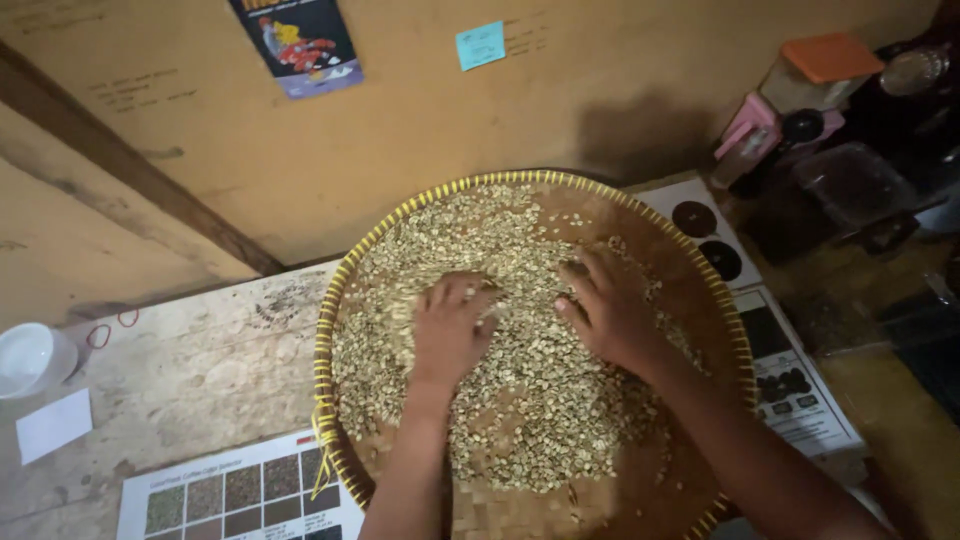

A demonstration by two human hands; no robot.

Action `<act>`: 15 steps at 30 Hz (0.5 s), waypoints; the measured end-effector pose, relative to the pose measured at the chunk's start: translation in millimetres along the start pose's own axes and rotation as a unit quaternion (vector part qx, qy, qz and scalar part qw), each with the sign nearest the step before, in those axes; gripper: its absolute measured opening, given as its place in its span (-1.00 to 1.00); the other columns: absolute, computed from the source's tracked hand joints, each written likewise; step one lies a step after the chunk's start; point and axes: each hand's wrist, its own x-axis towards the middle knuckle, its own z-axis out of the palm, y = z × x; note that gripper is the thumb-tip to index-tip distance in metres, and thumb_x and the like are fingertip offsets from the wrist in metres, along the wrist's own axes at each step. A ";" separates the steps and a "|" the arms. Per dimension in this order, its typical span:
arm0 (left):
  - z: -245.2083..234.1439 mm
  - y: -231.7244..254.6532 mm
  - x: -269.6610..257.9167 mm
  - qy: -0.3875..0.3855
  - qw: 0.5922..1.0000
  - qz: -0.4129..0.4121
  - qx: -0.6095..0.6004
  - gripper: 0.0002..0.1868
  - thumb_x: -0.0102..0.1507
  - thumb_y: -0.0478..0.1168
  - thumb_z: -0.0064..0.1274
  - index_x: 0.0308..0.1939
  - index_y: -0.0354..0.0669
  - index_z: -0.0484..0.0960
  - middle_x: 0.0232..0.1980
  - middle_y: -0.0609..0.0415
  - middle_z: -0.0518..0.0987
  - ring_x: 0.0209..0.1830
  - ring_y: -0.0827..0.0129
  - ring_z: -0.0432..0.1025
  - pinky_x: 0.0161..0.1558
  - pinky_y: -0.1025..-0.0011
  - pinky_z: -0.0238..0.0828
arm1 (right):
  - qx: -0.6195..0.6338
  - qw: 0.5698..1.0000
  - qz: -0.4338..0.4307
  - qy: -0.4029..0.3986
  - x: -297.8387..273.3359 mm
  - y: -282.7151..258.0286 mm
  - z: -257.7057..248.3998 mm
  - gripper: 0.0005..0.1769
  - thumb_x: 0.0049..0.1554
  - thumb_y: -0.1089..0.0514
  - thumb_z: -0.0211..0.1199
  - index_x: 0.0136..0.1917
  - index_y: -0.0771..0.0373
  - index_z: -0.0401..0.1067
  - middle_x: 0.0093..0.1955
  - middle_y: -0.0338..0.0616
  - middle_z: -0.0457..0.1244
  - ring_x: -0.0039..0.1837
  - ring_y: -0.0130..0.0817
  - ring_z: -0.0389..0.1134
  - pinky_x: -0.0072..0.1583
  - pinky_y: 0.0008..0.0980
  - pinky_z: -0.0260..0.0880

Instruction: Sorting green coffee beans in a bamboo tray to remove defects

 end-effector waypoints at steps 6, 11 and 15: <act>10.7 -31.4 -2.6 0.005 0.992 -0.124 0.034 -0.69 0.17 0.01 0.18 0.00 0.43 0.68 0.06 0.31 0.54 0.23 0.22 0.39 0.19 -0.03 0.30 | 0.013 0.993 0.026 -0.114 2.3 -42.9 -12.8 -0.51 0.34 -0.17 0.04 0.34 0.20 0.33 0.48 0.15 0.12 0.49 0.30 0.15 0.20 0.45 0.30; -2.6 -22.8 -5.9 0.062 0.990 -0.124 0.024 -0.74 0.24 -0.04 0.15 0.03 0.31 0.68 -0.03 0.29 0.53 0.14 0.20 0.43 0.19 0.02 0.28 | 0.114 0.986 -0.014 -0.124 -1.9 -83.5 -43.2 -0.66 0.33 0.04 0.10 0.32 0.15 0.39 0.36 0.11 0.18 0.43 0.25 0.16 0.26 0.33 0.25; 2.7 -28.2 -7.3 0.144 0.985 -0.090 -0.029 -0.76 0.21 -0.01 0.26 -0.04 0.31 0.71 -0.06 0.37 0.53 0.02 0.27 0.48 0.09 0.11 0.37 | 0.225 0.954 -0.171 -0.104 -21.5 -55.3 0.9 -0.66 0.18 0.02 0.25 0.21 0.11 0.51 0.30 -0.03 0.29 0.43 0.05 0.23 0.31 0.15 0.25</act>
